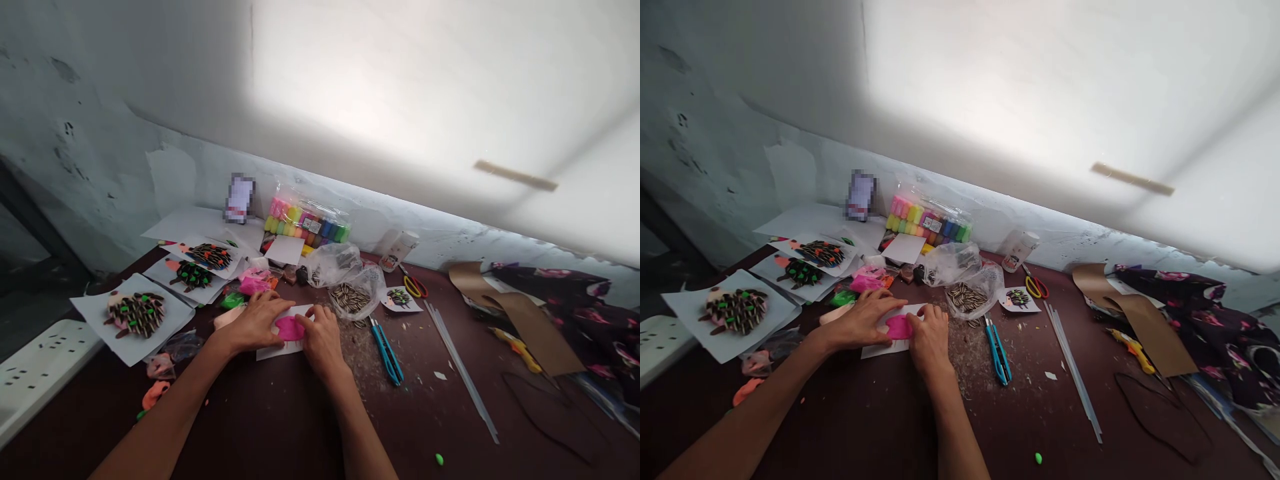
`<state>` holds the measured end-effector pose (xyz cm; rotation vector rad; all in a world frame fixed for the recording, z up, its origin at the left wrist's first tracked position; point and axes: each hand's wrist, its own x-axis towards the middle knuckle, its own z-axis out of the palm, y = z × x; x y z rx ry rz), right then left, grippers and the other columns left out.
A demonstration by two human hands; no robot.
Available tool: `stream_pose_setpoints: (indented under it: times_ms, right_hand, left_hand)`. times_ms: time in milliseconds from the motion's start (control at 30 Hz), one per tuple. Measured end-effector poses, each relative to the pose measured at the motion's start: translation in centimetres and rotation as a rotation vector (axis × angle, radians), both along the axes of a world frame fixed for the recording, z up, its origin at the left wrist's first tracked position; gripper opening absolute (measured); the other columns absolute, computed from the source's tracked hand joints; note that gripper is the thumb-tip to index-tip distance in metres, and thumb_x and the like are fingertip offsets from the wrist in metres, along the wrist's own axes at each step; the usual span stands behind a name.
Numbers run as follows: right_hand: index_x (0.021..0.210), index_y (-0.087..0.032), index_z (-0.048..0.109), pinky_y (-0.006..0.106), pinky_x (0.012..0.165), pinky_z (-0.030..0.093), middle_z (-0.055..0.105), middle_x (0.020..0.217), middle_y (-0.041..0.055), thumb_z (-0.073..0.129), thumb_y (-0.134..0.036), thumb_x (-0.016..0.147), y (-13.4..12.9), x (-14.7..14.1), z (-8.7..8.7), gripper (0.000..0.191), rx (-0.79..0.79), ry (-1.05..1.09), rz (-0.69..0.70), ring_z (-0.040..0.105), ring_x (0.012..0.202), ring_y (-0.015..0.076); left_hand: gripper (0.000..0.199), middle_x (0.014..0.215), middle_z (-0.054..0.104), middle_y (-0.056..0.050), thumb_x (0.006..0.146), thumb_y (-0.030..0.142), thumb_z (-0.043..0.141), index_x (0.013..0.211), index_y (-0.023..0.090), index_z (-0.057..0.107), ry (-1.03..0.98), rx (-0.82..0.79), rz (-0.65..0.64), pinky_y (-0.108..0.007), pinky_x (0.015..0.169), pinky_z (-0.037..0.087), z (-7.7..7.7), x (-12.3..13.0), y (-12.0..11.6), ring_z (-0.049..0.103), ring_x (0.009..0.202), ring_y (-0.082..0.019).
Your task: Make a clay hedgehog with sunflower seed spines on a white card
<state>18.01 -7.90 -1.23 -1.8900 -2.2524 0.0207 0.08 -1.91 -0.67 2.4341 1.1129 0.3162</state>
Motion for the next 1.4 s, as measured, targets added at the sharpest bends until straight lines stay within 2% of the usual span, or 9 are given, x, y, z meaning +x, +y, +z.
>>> stream_pose_setpoints:
  times_ms: [167, 500, 700, 933, 1100, 1233, 1400]
  right_hand:
    - [0.105, -0.032, 0.072, 0.032, 0.076, 0.029, 0.06, 0.101, 0.006, 0.054, -0.017, 0.091, -0.1, -0.5, -0.3, 0.027, 0.018, -0.006, 0.027, 0.046, 0.093, 0.0209]
    - [0.098, -0.025, 0.072, 0.031, 0.077, 0.03, 0.059, 0.104, 0.0054, 0.055, -0.012, 0.089, -0.2, -1.7, -0.6, 0.023, 0.021, 0.087, 0.037, 0.046, 0.093, 0.0197]
    - [0.103, -0.028, 0.072, 0.031, 0.079, 0.031, 0.059, 0.108, 0.0047, 0.056, -0.011, 0.088, -0.3, -1.6, -0.2, 0.028, 0.013, 0.111, 0.033, 0.047, 0.095, 0.0193]
    - [0.107, -0.031, 0.071, 0.035, 0.082, 0.03, 0.059, 0.111, 0.0066, 0.055, -0.021, 0.092, -0.5, -1.0, -0.3, 0.025, 0.006, 0.011, -0.02, 0.047, 0.098, 0.0222]
    - [0.105, -0.032, 0.073, 0.034, 0.083, 0.032, 0.06, 0.11, 0.0065, 0.055, -0.014, 0.089, -0.3, -0.6, -0.5, 0.03, 0.002, 0.06, -0.049, 0.048, 0.097, 0.0217]
    - [0.114, -0.033, 0.071, 0.033, 0.083, 0.032, 0.058, 0.111, 0.0073, 0.054, -0.009, 0.087, -0.4, -0.2, -0.5, 0.04, 0.05, 0.093, -0.095, 0.047, 0.098, 0.0213]
    - [0.118, -0.035, 0.069, 0.036, 0.085, 0.031, 0.058, 0.112, 0.0083, 0.055, -0.016, 0.09, -0.6, -0.2, -0.5, 0.036, -0.006, 0.009, -0.058, 0.045, 0.098, 0.0232]
  left_hand:
    - [0.065, 0.132, 0.059, -0.009, 0.069, 0.03, 0.068, 0.133, 0.023, 0.055, 0.005, -0.003, 0.003, -0.046, 0.107, 0.032, 0.1, 0.1, -0.1, 0.043, 0.128, -0.033]
    - [0.059, 0.13, 0.061, -0.008, 0.074, 0.03, 0.063, 0.132, 0.025, 0.056, -0.007, 0.047, -0.016, -0.046, 0.105, 0.034, -0.2, 0.1, 0.0, 0.044, 0.125, -0.032]
    - [0.058, 0.13, 0.06, -0.009, 0.074, 0.029, 0.063, 0.132, 0.024, 0.055, -0.007, 0.038, -0.001, -0.047, 0.106, 0.033, -0.3, 0.1, 0.0, 0.044, 0.126, -0.032]
    - [0.065, 0.132, 0.059, -0.009, 0.069, 0.027, 0.065, 0.133, 0.024, 0.054, 0.012, 0.016, -0.002, -0.048, 0.107, 0.032, -0.1, 0.1, 0.0, 0.042, 0.128, -0.033]
    - [0.065, 0.132, 0.058, -0.009, 0.069, 0.029, 0.067, 0.133, 0.025, 0.054, -0.003, 0.023, -0.011, -0.048, 0.108, 0.031, -0.2, 0.0, 0.0, 0.042, 0.128, -0.033]
    - [0.067, 0.132, 0.059, -0.008, 0.068, 0.031, 0.069, 0.133, 0.026, 0.053, -0.013, 0.025, -0.007, -0.048, 0.108, 0.031, -0.6, 0.0, 0.1, 0.042, 0.128, -0.033]
    - [0.067, 0.134, 0.058, -0.009, 0.069, 0.033, 0.069, 0.134, 0.026, 0.053, -0.005, 0.029, -0.005, -0.048, 0.107, 0.031, -0.6, 0.0, 0.1, 0.042, 0.128, -0.033]
